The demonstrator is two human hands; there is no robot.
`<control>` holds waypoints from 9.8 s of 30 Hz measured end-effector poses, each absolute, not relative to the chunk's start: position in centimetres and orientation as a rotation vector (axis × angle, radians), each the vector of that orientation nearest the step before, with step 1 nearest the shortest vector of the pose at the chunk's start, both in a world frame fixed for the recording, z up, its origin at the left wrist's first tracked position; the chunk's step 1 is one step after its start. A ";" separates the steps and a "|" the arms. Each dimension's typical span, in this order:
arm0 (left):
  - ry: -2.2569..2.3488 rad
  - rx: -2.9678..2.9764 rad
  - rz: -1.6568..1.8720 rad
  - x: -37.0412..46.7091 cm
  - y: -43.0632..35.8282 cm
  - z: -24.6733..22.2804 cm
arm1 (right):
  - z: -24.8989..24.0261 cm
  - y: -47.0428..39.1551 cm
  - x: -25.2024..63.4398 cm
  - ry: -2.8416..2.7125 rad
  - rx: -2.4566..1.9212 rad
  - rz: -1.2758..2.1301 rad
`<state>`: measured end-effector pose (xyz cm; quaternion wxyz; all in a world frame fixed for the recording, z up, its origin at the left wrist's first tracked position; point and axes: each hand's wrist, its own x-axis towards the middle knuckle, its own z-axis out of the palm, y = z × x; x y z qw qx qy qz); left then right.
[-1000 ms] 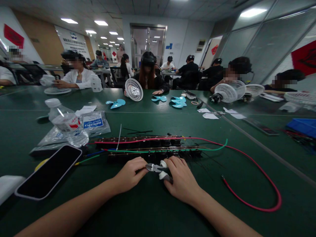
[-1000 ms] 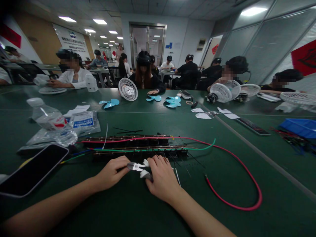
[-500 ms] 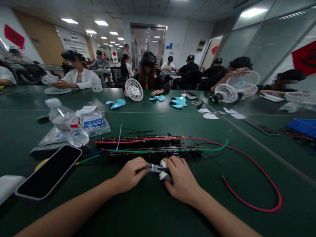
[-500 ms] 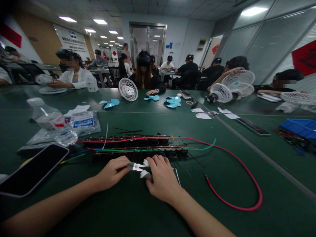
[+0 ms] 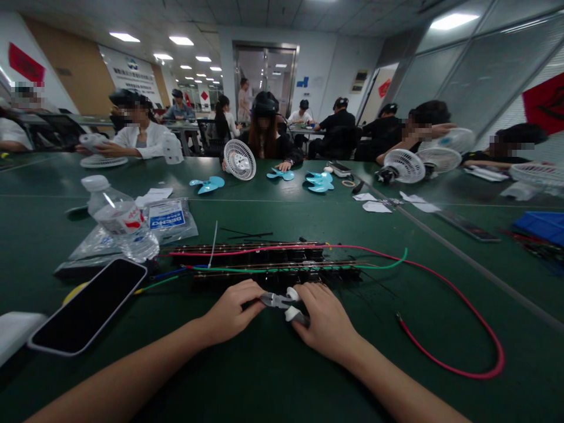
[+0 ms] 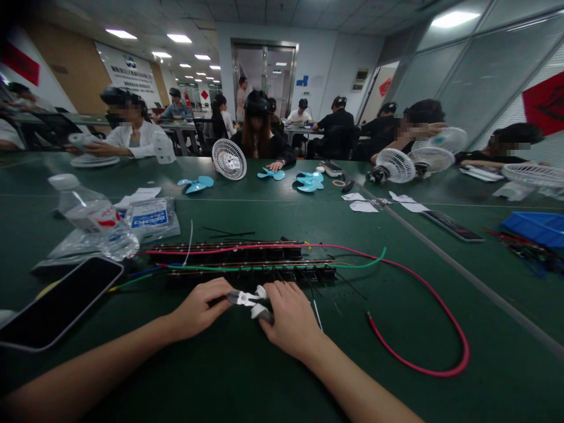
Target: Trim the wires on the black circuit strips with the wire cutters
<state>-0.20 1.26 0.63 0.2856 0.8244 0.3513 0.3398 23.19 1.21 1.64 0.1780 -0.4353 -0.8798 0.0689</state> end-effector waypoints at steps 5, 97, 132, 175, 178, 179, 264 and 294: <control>0.900 2.218 0.945 -0.3 1.3 0.2 | 2.3 1.0 23.3 -2.533 -1.268 0.282; 0.912 2.284 0.837 -0.4 1.4 -0.2 | 3.0 1.1 23.4 -2.638 -1.366 0.313; 0.910 2.269 0.854 -0.4 1.4 0.0 | 2.9 1.1 23.6 -2.617 -1.265 0.251; 0.893 2.254 0.871 -0.3 1.1 0.2 | 2.8 1.0 23.7 -2.640 -1.210 0.157; 0.898 2.257 0.860 -0.3 1.1 0.2 | 2.8 1.0 23.6 -2.635 -1.214 0.157; 0.899 2.260 0.858 -0.4 1.1 0.1 | 2.8 1.0 23.6 -2.634 -1.214 0.156; 0.847 2.308 0.863 -0.3 1.1 0.4 | 2.0 1.7 23.8 -2.617 -1.256 0.175; 0.891 2.344 0.794 -0.2 1.0 0.5 | 1.7 1.9 23.8 -2.605 -1.249 0.123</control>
